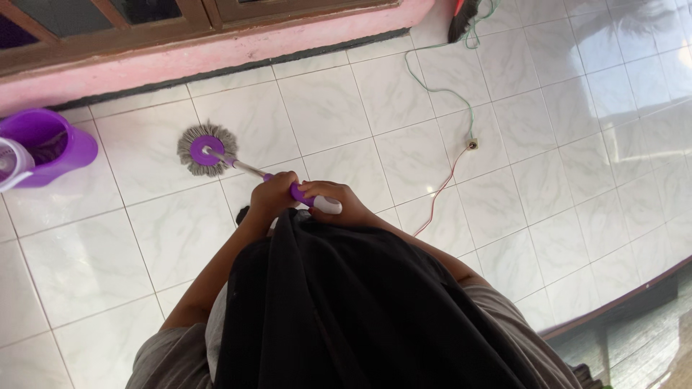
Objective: The person cleans a tiled floor by moving a mop in back-and-forth and circular motions while holding the handle with both hands.
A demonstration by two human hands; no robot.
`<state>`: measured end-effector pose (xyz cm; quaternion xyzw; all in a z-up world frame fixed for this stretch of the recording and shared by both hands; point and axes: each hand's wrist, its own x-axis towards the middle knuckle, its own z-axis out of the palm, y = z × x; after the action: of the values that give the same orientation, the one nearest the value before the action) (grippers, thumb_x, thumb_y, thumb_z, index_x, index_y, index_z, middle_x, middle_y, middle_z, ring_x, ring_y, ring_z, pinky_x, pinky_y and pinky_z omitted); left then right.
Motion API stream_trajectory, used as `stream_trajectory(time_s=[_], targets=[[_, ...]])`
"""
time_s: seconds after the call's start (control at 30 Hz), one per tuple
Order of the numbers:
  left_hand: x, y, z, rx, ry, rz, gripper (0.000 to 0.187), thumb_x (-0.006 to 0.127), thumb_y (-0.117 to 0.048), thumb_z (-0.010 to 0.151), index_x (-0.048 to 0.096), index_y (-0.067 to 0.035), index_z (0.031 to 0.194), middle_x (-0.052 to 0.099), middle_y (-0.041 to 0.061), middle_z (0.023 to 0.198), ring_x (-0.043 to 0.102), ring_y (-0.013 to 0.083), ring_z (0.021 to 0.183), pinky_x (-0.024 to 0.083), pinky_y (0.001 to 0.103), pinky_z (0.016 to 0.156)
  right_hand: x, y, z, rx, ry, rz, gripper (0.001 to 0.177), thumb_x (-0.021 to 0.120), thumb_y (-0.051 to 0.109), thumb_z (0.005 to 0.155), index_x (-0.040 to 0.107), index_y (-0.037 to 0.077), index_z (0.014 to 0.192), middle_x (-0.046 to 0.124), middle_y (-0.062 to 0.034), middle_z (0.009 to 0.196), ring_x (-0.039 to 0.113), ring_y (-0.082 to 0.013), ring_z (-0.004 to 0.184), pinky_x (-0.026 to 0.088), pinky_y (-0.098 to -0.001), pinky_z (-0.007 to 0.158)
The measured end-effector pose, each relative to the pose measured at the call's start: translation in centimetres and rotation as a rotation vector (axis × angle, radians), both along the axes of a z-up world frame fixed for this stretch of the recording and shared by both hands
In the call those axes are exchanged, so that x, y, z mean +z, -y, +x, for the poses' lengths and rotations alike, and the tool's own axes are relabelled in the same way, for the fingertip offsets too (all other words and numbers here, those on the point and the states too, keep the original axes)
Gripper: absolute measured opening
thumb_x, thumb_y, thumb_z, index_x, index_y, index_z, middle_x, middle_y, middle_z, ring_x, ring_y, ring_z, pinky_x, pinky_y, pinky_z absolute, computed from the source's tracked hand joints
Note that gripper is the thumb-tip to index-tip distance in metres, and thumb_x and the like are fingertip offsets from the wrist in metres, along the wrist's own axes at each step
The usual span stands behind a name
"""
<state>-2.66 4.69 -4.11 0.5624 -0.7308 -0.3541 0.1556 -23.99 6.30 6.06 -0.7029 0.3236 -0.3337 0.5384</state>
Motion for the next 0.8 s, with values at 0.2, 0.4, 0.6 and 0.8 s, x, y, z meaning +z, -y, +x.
stream_trajectory(time_s=[0.2, 0.4, 0.6, 0.8], targets=[[0.0, -2.1, 1.1, 0.332, 0.201, 0.045, 0.029, 0.075, -0.037, 0.083, 0.063, -0.014, 0.095, 0.071, 0.002, 0.097, 0.070, 0.0289, 0.085, 0.054, 0.044, 0.066, -0.6, 2.1, 2.5, 0.288, -0.102, -0.073, 0.043, 0.079, 0.007, 0.085, 0.063, 0.003, 0.124, 0.067, -0.0171, 0.135, 0.066, -0.0262, 0.123, 0.053, -0.0350, 0.102], [3.8, -2.6, 0.0, 0.549, 0.193, 0.038, 0.024, 0.073, -0.031, 0.077, 0.067, -0.017, 0.095, 0.071, 0.006, 0.091, 0.071, 0.0330, 0.087, 0.055, 0.046, 0.071, 2.0, 7.0, 2.5, 0.456, -0.044, -0.094, 0.031, 0.070, 0.002, 0.083, 0.069, 0.000, 0.114, 0.075, -0.0155, 0.124, 0.070, -0.0265, 0.125, 0.056, -0.0365, 0.106], [1.2, -5.9, 3.6, 0.727, 0.105, 0.091, 0.028, 0.072, -0.033, 0.080, 0.065, -0.016, 0.100, 0.070, 0.007, 0.103, 0.071, 0.0330, 0.091, 0.057, 0.046, 0.072, -2.6, 5.5, 6.9, 0.560, 0.080, 0.000, 0.028, 0.067, 0.000, 0.086, 0.067, -0.001, 0.114, 0.070, -0.0174, 0.132, 0.066, -0.0274, 0.130, 0.051, -0.0385, 0.112], [0.5, -9.0, 12.8, 0.869, 0.250, 0.096, 0.028, 0.071, -0.034, 0.080, 0.064, -0.016, 0.101, 0.070, 0.002, 0.105, 0.071, 0.0315, 0.089, 0.056, 0.047, 0.070, -3.7, 4.2, 17.9, 0.725, -0.089, -0.105, 0.038, 0.078, 0.006, 0.083, 0.068, 0.003, 0.119, 0.071, -0.0149, 0.130, 0.064, -0.0300, 0.130, 0.051, -0.0380, 0.106]])
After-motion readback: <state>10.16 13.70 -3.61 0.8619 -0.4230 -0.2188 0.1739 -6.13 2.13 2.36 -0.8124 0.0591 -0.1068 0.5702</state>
